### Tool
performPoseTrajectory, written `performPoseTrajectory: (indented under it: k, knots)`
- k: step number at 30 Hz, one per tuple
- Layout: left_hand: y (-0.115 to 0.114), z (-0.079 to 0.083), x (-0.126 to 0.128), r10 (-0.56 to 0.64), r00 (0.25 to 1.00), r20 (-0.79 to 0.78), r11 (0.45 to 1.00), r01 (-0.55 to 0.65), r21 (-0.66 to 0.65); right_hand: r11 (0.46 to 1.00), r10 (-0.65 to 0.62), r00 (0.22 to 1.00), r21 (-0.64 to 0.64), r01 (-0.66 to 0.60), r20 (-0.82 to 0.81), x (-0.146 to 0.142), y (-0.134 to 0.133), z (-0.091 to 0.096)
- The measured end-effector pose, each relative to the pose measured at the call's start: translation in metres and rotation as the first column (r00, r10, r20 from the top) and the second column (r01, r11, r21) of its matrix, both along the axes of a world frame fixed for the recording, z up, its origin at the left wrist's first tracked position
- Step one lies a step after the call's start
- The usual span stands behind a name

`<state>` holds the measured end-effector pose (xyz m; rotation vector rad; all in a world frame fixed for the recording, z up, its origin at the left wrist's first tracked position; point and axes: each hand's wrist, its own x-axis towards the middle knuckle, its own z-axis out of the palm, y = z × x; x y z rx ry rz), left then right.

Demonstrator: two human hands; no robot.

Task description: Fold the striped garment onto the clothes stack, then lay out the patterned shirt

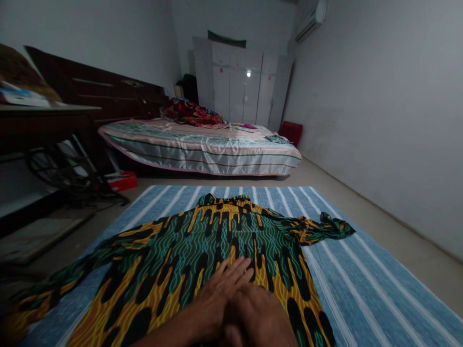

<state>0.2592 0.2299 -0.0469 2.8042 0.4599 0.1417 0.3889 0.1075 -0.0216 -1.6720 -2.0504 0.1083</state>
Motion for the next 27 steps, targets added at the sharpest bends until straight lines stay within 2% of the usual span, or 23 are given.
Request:
performPoseTrajectory:
  k: [2, 6, 8, 10, 13, 15, 17, 21, 27]
  knots:
    - [-0.002, 0.004, 0.001, -0.009, 0.999, 0.041, 1.0, 0.008, 0.01, 0.998, -0.037, 0.999, -0.051, 0.037, 0.008, 0.021, 0.056, 0.008]
    - [-0.004, 0.008, 0.001, 0.048, 0.999, 0.001, 0.997, -0.048, -0.06, 0.964, -0.178, 0.964, -0.161, 0.211, 0.197, 0.054, 0.158, 0.011]
    - [-0.003, 0.008, 0.001, 0.056, 0.998, -0.035, 0.992, -0.06, -0.112, 0.946, -0.227, 0.946, -0.178, 0.27, 0.231, 0.07, 0.193, 0.005]
    - [-0.003, 0.008, 0.001, 0.052, 0.997, -0.05, 0.987, -0.059, -0.149, 0.924, -0.288, 0.921, -0.178, 0.34, 0.263, 0.087, 0.217, -0.002]
    - [-0.003, 0.007, 0.001, 0.041, 0.998, -0.046, 0.983, -0.048, -0.177, 0.881, -0.371, 0.877, -0.182, 0.436, 0.304, 0.108, 0.238, -0.009]
    - [-0.003, 0.006, 0.002, 0.039, 0.999, -0.036, 0.983, -0.045, -0.179, 0.863, -0.401, 0.857, -0.181, 0.472, 0.324, 0.111, 0.245, -0.01]
    - [-0.003, 0.006, 0.002, 0.042, 0.998, -0.037, 0.982, -0.048, -0.181, 0.869, -0.392, 0.857, -0.172, 0.464, 0.335, 0.107, 0.25, -0.012]
    - [-0.005, 0.006, 0.002, 0.046, 0.998, -0.039, 0.984, -0.052, -0.172, 0.909, -0.303, 0.895, -0.182, 0.374, 0.326, 0.097, 0.254, -0.014]
    - [-0.005, -0.002, 0.003, 0.042, 0.999, 0.004, 0.991, -0.041, -0.127, 0.866, -0.409, 0.859, -0.167, 0.472, 0.309, 0.105, 0.251, -0.013]
